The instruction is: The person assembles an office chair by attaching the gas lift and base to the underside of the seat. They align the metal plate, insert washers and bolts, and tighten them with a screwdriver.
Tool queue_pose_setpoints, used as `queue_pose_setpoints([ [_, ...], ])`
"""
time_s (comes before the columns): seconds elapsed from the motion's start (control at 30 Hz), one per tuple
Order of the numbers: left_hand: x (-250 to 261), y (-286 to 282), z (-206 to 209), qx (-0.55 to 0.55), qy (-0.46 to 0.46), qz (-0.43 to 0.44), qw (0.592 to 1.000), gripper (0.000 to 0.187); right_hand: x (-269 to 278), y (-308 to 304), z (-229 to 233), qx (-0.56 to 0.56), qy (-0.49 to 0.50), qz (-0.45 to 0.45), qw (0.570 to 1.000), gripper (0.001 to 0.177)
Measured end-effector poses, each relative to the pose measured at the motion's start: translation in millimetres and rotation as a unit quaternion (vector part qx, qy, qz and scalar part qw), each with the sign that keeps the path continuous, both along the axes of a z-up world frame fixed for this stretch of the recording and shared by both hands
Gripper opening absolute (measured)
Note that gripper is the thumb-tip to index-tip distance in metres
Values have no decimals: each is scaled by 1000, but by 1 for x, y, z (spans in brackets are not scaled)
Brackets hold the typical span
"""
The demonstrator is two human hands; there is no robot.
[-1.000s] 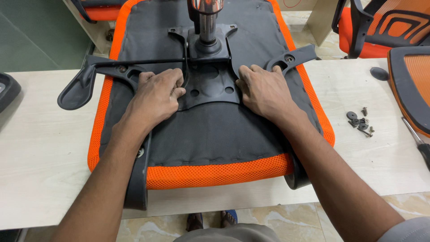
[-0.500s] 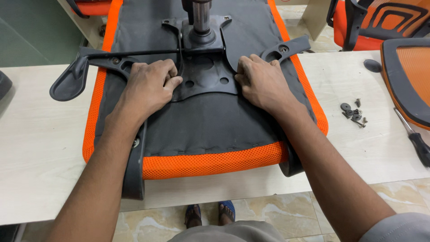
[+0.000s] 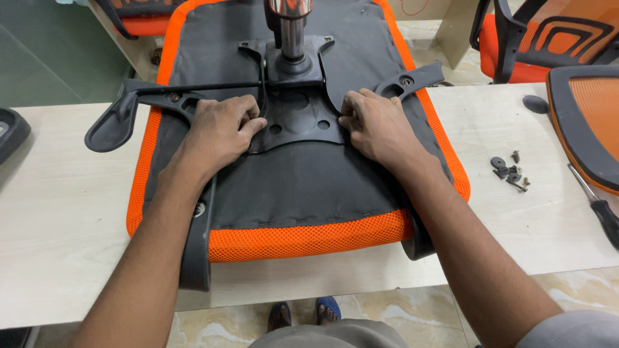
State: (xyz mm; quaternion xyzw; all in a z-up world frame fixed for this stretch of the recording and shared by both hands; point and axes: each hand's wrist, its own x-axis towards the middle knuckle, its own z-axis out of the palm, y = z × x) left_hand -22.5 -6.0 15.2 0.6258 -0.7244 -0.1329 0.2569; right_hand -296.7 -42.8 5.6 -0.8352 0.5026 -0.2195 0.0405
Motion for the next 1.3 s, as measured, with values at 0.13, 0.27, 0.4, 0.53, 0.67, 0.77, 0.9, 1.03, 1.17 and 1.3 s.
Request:
queue_pose_setpoints([
  [0.13,8,8,3,-80,-38,-27,996,18,-3,3,-2,-23,-18,-14,999,16],
  [0.27,14,14,1,-41,13,-22,999,18,-11,-7,-1,6,-32,16,999,15],
  [0.4,17,13,2,-17,22,-23,999,16,-33,-17,3,46,-44,84,994,16],
  [0.53,21,12,3,24,66,-19,997,19,-39,-17,-3,60,-79,97,990,10],
  [0.67,28,9,2,-15,57,-57,997,19,-38,-15,-4,57,-113,79,989,10],
  [0.77,29,6,-1,-26,58,-64,996,19,-37,-14,-3,65,-117,70,989,8],
  [0.9,26,3,-4,2,51,-38,998,24,-38,-13,-3,42,-74,51,995,11],
  [1.03,26,3,-8,-40,36,-47,997,18,-37,-19,-5,66,-58,54,995,9],
  [1.17,25,2,-8,-38,31,-36,998,14,-40,-21,-7,82,-77,62,992,11],
  [1.3,24,4,-7,-36,26,-31,999,13,-41,-18,-5,100,-89,60,989,12],
])
